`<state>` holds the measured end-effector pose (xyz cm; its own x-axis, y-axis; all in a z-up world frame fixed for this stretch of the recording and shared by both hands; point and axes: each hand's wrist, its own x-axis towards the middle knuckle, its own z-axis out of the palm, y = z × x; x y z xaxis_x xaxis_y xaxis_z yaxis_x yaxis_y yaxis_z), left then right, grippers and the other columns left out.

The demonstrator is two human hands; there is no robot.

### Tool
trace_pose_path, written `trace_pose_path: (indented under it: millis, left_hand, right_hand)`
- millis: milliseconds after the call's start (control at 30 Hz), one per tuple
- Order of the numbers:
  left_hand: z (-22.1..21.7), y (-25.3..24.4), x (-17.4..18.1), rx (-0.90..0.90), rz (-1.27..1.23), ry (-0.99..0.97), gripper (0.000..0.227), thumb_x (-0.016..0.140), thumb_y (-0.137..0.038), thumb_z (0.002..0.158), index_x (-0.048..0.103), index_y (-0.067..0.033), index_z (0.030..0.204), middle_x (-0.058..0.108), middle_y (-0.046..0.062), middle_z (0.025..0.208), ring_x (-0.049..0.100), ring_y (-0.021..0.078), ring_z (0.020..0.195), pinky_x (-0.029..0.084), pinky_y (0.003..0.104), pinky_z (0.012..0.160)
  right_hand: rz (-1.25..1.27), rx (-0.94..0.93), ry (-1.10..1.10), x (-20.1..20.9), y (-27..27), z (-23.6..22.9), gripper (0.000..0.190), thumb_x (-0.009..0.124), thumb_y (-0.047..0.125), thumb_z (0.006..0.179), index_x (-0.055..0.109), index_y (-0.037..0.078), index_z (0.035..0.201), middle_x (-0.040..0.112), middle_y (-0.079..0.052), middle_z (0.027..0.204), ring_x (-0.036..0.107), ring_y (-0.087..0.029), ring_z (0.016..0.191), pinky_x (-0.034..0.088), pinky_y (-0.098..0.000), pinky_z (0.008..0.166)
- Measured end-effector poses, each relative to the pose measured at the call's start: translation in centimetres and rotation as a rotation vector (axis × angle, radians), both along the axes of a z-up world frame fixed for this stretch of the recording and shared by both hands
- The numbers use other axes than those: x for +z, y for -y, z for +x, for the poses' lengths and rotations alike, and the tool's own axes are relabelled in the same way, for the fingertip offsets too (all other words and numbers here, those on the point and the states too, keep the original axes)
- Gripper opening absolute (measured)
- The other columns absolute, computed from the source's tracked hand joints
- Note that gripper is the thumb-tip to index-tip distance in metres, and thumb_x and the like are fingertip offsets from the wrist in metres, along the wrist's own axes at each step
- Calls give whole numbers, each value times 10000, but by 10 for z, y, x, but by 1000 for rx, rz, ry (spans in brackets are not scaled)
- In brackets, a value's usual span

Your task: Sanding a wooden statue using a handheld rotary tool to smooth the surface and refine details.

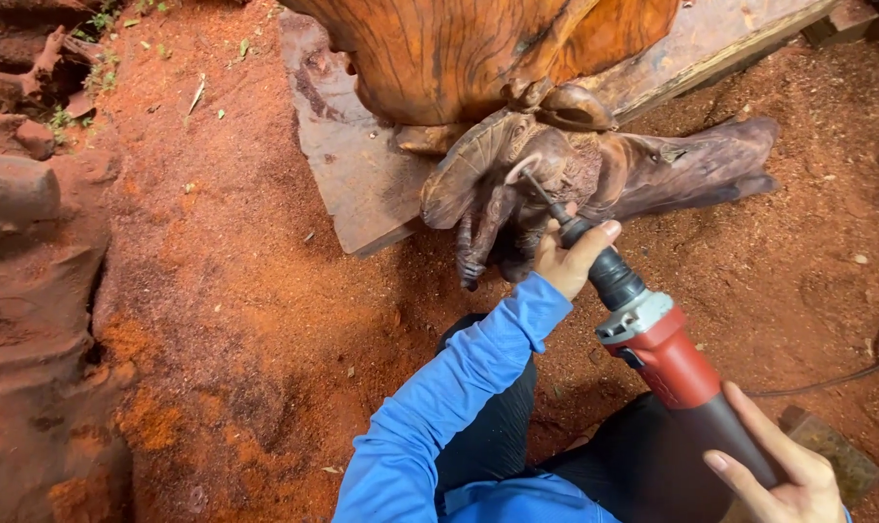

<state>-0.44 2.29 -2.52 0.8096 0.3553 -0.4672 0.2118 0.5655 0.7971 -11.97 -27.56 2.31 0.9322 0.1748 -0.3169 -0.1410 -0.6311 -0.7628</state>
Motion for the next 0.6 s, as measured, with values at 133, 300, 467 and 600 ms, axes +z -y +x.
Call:
trace_pose_path:
  millis: [133,300,467,600]
  left_hand:
    - [-4,1,11,-97,5,29,1106,794,-435,617,342,32,1512,598,169,1172,625,235,1007,520,349,955]
    - [-12,-7,33,-192,62,-101,1254,732,-543,550,281,-5,1589,474,208,1458,582,285,1226,453,359,1110]
    - [-10,-7,12,-212,54,-63,1304,755,-515,588,164,30,1615,479,240,1400,634,277,1087,483,402,1071]
    - [-11,-3,8,-180,91,-91,1210,774,-484,576,289,16,1565,581,159,1363,596,244,1213,446,349,1111]
  right_hand:
    - [84,-21,4,3,0,-6,844,782,-29,685,594,66,1502,702,-136,1304,564,-114,1092,412,-240,1056]
    - [45,14,-1,-6,8,2,872,800,-1,671,586,111,1508,700,-115,1339,577,-108,1124,402,-243,1097]
    - [13,-3,-24,-5,5,-2,821,810,36,692,624,142,1485,740,-97,1287,615,-98,1107,417,-226,1050]
    - [14,1,-20,-8,9,-2,832,806,35,688,616,143,1491,717,-80,1335,587,-92,1130,402,-223,1061]
